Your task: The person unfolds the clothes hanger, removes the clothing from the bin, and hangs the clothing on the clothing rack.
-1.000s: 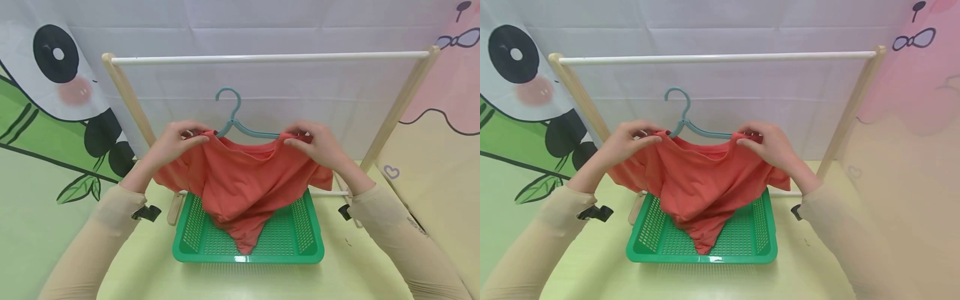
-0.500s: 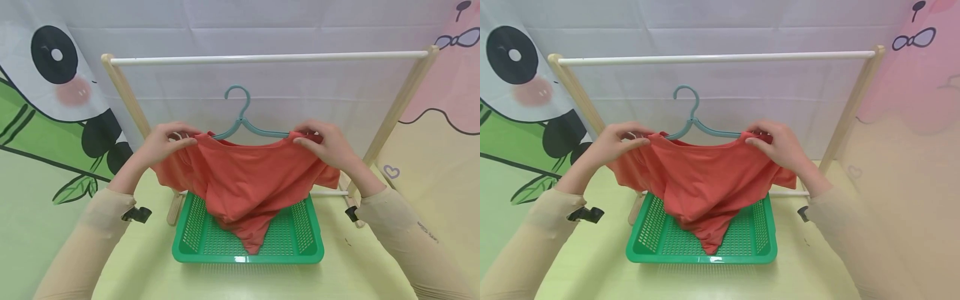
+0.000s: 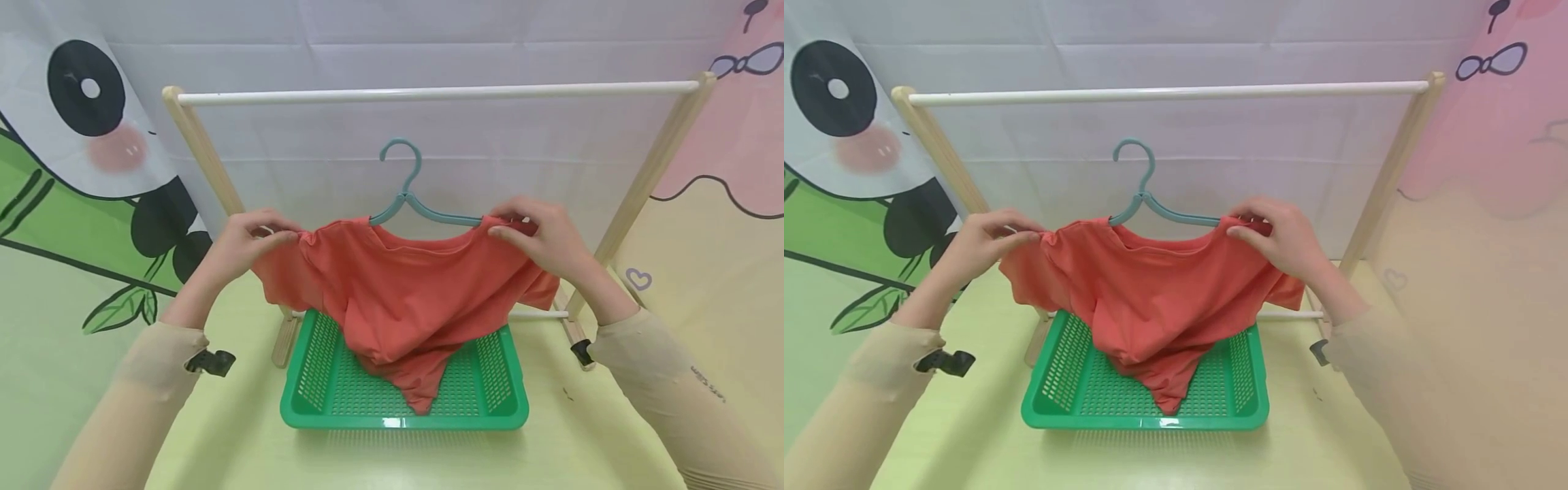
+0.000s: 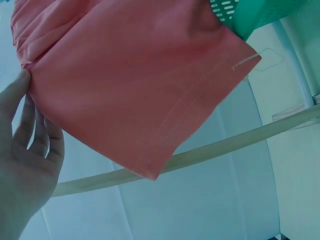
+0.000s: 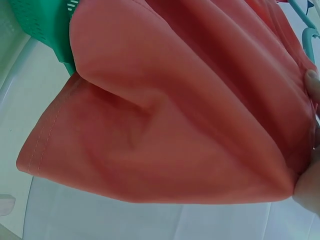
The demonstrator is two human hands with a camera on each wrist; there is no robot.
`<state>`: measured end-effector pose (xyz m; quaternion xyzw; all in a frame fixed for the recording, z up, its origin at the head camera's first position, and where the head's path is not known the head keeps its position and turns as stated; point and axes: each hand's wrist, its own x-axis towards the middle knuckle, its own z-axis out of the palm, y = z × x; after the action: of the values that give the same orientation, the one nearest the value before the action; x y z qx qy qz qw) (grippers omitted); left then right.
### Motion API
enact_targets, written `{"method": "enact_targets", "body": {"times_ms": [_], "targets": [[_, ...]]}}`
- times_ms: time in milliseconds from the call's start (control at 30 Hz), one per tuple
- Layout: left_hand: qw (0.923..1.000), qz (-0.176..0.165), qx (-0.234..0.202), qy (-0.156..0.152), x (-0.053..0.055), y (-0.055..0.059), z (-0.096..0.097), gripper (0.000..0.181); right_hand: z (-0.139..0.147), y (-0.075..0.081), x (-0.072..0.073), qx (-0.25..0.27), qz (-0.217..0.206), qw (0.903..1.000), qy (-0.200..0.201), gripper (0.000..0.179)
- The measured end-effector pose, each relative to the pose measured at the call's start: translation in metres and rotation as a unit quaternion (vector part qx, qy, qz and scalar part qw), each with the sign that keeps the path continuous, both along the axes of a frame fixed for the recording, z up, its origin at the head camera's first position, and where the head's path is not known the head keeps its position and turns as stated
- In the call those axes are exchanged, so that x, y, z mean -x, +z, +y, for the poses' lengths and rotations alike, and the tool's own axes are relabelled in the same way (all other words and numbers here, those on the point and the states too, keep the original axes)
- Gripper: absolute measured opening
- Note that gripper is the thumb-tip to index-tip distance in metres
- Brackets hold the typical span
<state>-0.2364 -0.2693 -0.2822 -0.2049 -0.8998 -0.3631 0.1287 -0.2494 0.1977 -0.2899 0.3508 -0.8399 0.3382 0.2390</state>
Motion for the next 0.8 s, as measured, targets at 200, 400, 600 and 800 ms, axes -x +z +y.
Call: {"method": "enact_targets", "body": {"times_ms": [200, 400, 600, 800], "targets": [[0.9987, 0.008, -0.036, 0.034, 0.000, 0.002, -0.006, 0.018, -0.002, 0.000, -0.002, -0.003, -0.003, 1.0000, -0.005, 0.021], [0.9962, 0.027, -0.045, 0.070, -0.004, 0.009, -0.016, 0.021, 0.000, -0.002, -0.004, -0.008, -0.008, 0.9999, -0.008, 0.023], [0.9911, 0.061, -0.064, 0.099, -0.011, 0.010, -0.029, 0.023, 0.004, -0.004, -0.005, 0.003, -0.014, 0.9999, -0.003, 0.024], [0.9872, 0.051, -0.045, 0.144, -0.019, 0.006, -0.039, 0.025, 0.010, -0.001, -0.011, 0.016, -0.033, 0.9993, -0.009, 0.027]]}}
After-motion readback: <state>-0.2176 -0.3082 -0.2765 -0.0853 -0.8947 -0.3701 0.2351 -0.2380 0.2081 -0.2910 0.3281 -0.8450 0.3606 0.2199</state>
